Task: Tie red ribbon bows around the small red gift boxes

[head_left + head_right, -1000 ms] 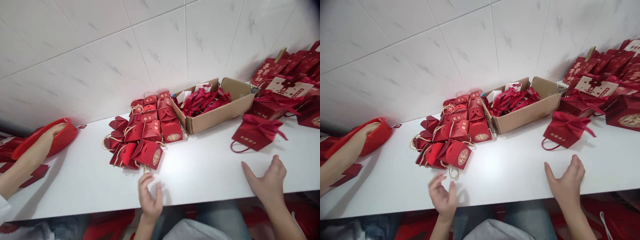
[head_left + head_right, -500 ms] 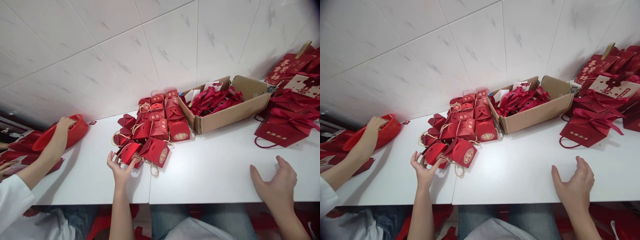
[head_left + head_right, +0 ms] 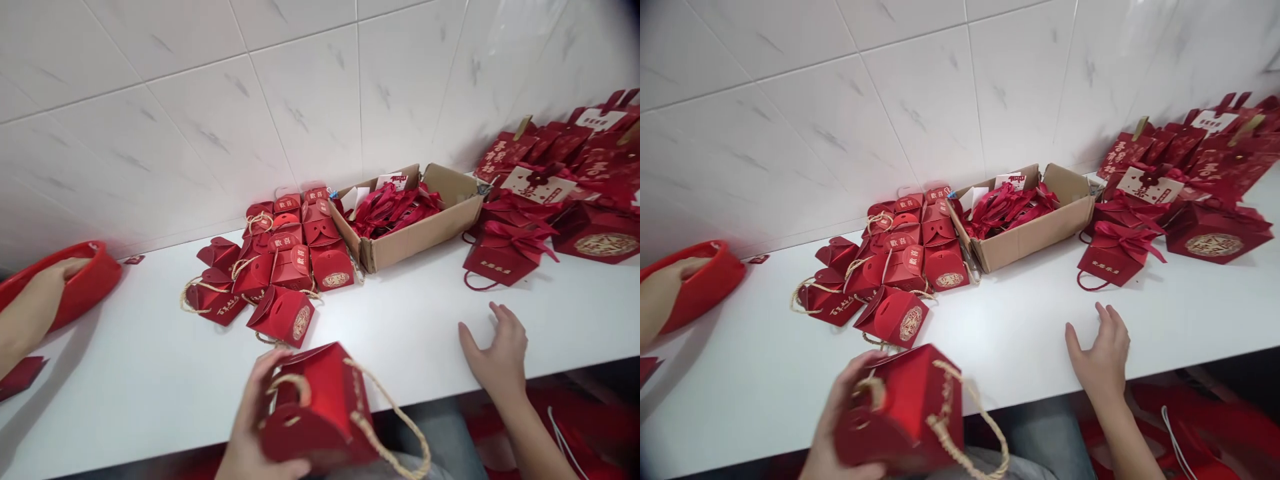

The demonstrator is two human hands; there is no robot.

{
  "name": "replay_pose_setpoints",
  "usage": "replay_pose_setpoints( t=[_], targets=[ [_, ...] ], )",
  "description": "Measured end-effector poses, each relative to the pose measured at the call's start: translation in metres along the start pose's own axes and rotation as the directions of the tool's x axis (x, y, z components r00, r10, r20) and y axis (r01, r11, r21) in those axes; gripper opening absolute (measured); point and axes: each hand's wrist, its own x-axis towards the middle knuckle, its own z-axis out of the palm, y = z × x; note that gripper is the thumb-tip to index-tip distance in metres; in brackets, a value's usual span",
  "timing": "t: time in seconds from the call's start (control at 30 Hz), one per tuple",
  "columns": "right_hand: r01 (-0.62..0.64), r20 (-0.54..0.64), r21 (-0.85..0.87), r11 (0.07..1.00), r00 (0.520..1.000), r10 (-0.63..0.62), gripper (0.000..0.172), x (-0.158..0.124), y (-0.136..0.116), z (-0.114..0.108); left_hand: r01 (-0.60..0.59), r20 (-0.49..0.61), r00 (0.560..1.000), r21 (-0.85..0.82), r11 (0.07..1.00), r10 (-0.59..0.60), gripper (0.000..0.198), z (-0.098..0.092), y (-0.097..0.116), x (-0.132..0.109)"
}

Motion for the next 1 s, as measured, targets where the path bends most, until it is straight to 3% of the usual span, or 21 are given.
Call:
replay_pose_setpoints(
  t=[0.03, 0.07, 0.2, 0.3, 0.37, 0.5, 0.57, 0.63, 0.67, 0.7, 0.83, 1.0],
  targets=[
    [-0.004, 0.0, 0.006, 1.0, 1.0, 0.004, 0.071, -0.001, -0.001, 0.0, -0.055, 0.112, 0.992, -0.023, 0.998, 0.057, 0.092, 0.019, -0.004, 0.009],
    [-0.004, -0.004, 0.013, 1.0, 1.0, 0.004, 0.071, -0.001, -0.001, 0.0, -0.076, 0.149, 0.986, -0.028, 0.997, 0.079, 0.092, 0.036, -0.01, 0.018],
    [-0.006, -0.039, 0.052, 0.999, 0.999, 0.008, 0.066, -0.005, -0.003, -0.001, -0.016, 0.146, 0.989, 0.076, 0.997, 0.005, 0.111, 0.081, -0.033, 0.035],
    [0.023, -0.084, 0.125, 0.992, 0.996, -0.013, 0.052, 0.004, -0.012, -0.009, 0.021, 0.161, 0.986, 0.17, 0.985, -0.048, 0.1, 0.093, -0.045, 0.027],
    [0.126, -0.142, 0.19, 0.974, 0.985, -0.1, 0.039, 0.025, -0.028, -0.016, 0.034, 0.173, 0.982, 0.218, 0.975, -0.073, 0.089, 0.095, -0.05, 0.019],
    [0.411, -0.247, 0.234, 0.881, 0.902, -0.355, 0.017, 0.104, -0.082, -0.019, 0.024, 0.176, 0.982, 0.247, 0.969, -0.069, 0.078, 0.096, -0.055, 0.018],
    [0.476, -0.14, 0.206, 0.855, 0.879, -0.455, 0.018, 0.152, -0.114, -0.009, 0.02, 0.183, 0.981, 0.26, 0.965, -0.069, 0.074, 0.096, -0.057, 0.021],
    [0.455, 0.158, 0.132, 0.881, 0.867, -0.472, 0.021, 0.196, -0.141, 0.009, 0.024, 0.192, 0.978, 0.268, 0.963, -0.078, 0.07, 0.095, -0.058, 0.023],
    [0.426, 0.335, 0.069, 0.902, 0.842, -0.423, 0.024, 0.215, -0.151, 0.019, 0.027, 0.194, 0.978, 0.268, 0.963, -0.081, 0.067, 0.094, -0.059, 0.024],
    [0.411, 0.405, 0.044, 0.911, 0.826, -0.392, 0.024, 0.231, -0.159, 0.029, 0.028, 0.191, 0.978, 0.264, 0.964, -0.081, 0.065, 0.094, -0.06, 0.024],
    [0.345, 0.466, -0.024, 0.938, 0.834, -0.294, 0.045, 0.269, -0.169, 0.062, 0.012, 0.164, 0.985, 0.232, 0.973, -0.052, 0.058, 0.091, -0.065, 0.023],
    [0.221, 0.419, -0.033, 0.975, 0.888, -0.187, 0.019, 0.286, -0.166, 0.066, 0.004, 0.138, 0.99, 0.178, 0.984, -0.029, 0.054, 0.092, -0.068, 0.026]
  ],
)
